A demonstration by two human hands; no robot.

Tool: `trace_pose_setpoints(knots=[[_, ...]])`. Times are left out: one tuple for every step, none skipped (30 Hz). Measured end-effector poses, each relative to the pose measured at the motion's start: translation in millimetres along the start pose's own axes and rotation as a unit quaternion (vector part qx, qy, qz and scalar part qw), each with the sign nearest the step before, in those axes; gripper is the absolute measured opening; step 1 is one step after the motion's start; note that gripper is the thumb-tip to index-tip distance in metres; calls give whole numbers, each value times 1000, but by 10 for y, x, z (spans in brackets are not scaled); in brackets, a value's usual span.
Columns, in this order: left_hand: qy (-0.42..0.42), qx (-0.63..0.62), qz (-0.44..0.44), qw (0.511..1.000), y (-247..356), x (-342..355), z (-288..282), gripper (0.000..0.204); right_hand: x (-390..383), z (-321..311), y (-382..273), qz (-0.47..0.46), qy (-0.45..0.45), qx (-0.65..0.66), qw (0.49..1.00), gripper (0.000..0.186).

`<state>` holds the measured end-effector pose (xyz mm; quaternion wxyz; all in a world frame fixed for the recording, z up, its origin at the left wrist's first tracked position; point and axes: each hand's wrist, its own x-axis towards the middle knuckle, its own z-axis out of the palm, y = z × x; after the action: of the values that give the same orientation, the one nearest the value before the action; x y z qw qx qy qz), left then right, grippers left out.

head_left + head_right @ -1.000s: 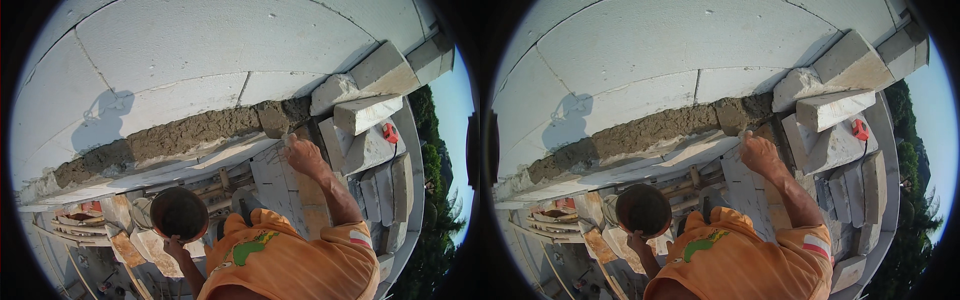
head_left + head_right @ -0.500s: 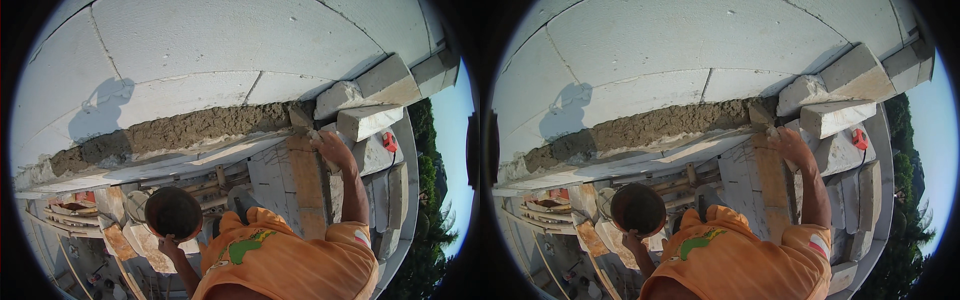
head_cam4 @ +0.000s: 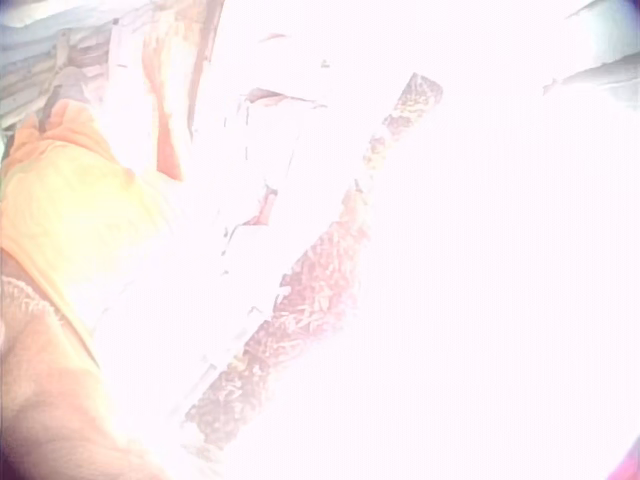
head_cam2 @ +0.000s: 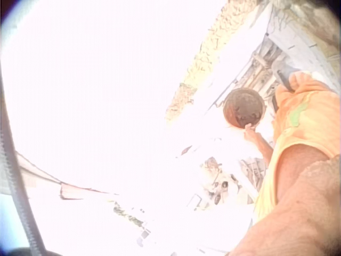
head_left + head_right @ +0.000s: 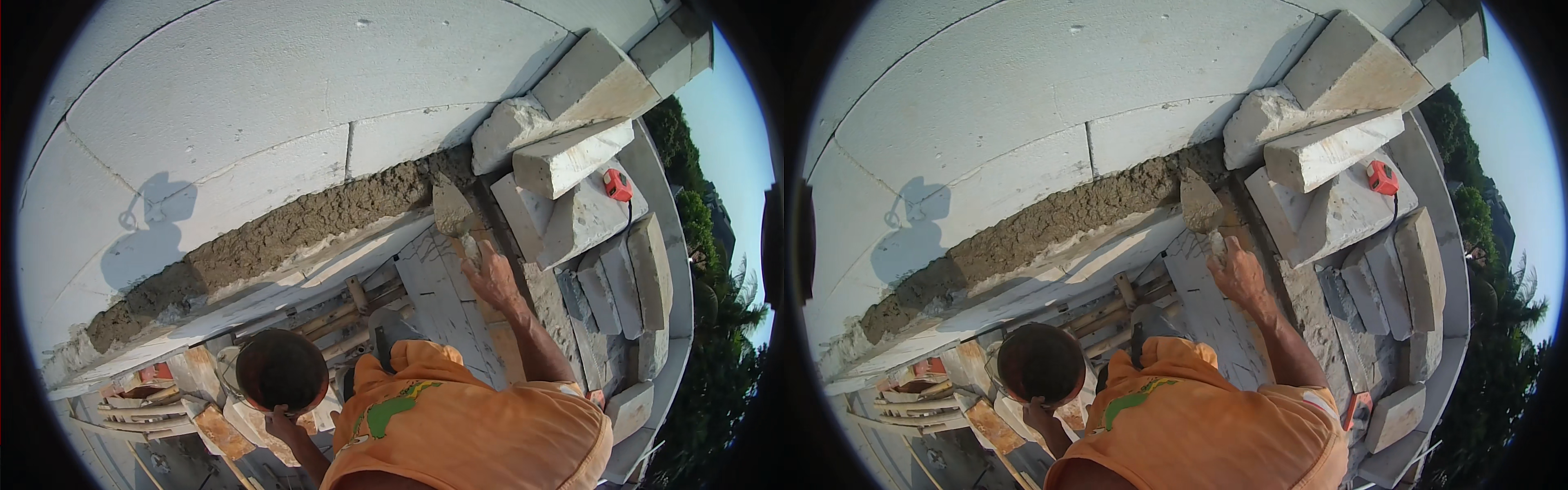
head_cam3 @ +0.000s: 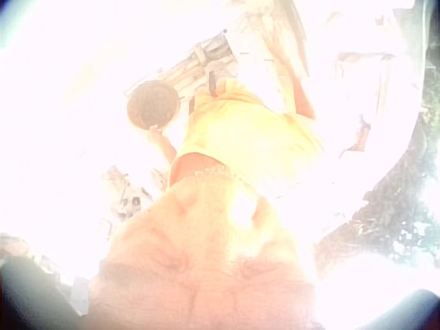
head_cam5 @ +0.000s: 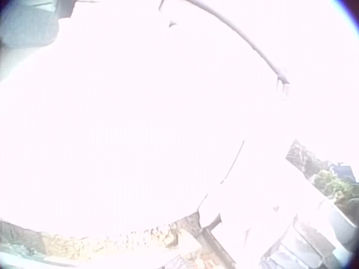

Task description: The person scoops mortar from a bucket with a trowel and spreads it along the top edge of a cinder block wall. They apply mortar one scoop at a time and smooth it down before taking more from the bucket.

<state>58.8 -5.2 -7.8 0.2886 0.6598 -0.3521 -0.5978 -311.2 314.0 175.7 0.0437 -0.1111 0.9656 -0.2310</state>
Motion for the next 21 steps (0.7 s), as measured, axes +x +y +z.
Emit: trace_pose_setpoints(knots=[[3, 1, 0, 1000, 55, -55, 39, 17, -111, 150, 51, 25, -1, 20, 999, 41], [6, 1, 1, 1000, 103, -74, 79, 17, -189, 303, 151, 30, 4, 24, 999, 41], [3, 6, 7, 1000, 79, -35, 55, 17, -258, 492, 273, 47, 9, 50, 998, 43], [3, 6, 9, 1000, 18, 23, 2, 16, -287, 648, 360, 63, 13, 77, 995, 44], [4, 5, 10, 1000, -17, 90, -48, 16, -295, 778, 448, 67, 15, 85, 994, 44], [2, 9, 16, 1000, 6, 85, -49, 16, -298, 878, 507, 119, 26, 175, 977, 42], [3, 12, 14, 1000, 25, 55, -41, 16, -286, 973, 565, 169, 37, 263, 949, 40], [4, 14, 12, 1000, 44, 43, -38, 16, -249, 1070, 616, 171, 38, 268, 947, 40], [7, 7, 14, 1000, 28, 77, -71, 16, -182, 1168, 615, 183, 78, 271, 942, 38], [5, 9, 19, 1000, 65, 54, -42, 16, -101, 1251, 626, 194, 122, 272, 935, 37], [6, 13, 17, 1000, 108, 1, -18, 16, -4, 1392, 680, 196, 124, 276, 933, 37], [11, 19, 15, 1000, 142, -41, -16, 15, 104, 1586, 722, 172, 190, 272, 928, 39], [11, 21, 21, 1000, 147, -55, -21, 15, 191, 1673, 684, 149, 257, 265, 917, 41], [14, 26, 22, 999, 148, -64, -50, 15, 267, 1741, 652, 152, 257, 270, 916, 41], [24, 31, 23, 999, 147, -72, -111, 14, 360, 1783, 531, 151, 270, 288, 906, 43], [25, 32, 27, 999, 148, -74, -137, 14, 440, 1799, 455, 152, 289, 304, 895, 46], [15, 54, 24, 998, 153, -74, -165, 21, 507, 1844, 414, 143, 286, 325, 890, 48], [4, 76, 19, 997, 148, -74, -192, 29, 533, 1889, 350, 144, 285, 328, 889, 48], [6, 77, 22, 997, 138, -63, -218, 29, 555, 1935, 272, 145, 287, 346, 881, 46], [12, 83, 12, 996, 125, -46, -242, 29, 565, 1970, 224, 147, 289, 364, 873, 44], [22, 88, -2, 996, 104, -43, -289, 29, 560, 2102, 240, 146, 282, 366, 875, 44]])
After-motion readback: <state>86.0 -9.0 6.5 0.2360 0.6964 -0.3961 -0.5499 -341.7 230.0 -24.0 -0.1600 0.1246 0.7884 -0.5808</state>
